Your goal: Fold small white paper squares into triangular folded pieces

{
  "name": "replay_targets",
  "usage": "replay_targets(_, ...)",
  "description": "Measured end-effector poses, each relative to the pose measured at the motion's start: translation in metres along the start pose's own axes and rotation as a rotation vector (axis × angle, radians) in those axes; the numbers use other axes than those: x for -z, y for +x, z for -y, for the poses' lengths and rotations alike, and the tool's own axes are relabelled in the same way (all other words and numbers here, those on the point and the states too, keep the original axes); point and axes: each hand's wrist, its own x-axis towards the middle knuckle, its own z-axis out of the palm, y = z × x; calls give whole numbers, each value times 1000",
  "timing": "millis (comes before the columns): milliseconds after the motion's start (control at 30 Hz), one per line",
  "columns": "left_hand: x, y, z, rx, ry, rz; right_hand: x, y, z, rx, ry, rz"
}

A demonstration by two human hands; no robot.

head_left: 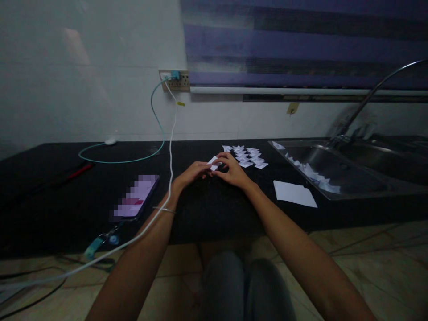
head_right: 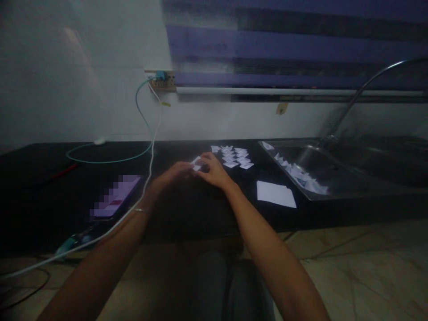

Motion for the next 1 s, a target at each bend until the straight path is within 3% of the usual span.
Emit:
replay_targets(233,3,3,8,-29,-19,-24,-2,0,4,-26,45,-12)
replay_targets(633,4,-1,9,-99,129,90,-4,4,-2,-137,126,-90)
replay_targets(1000,3,5,15,-259,296,207,-7,9,-11,-52,171,-214)
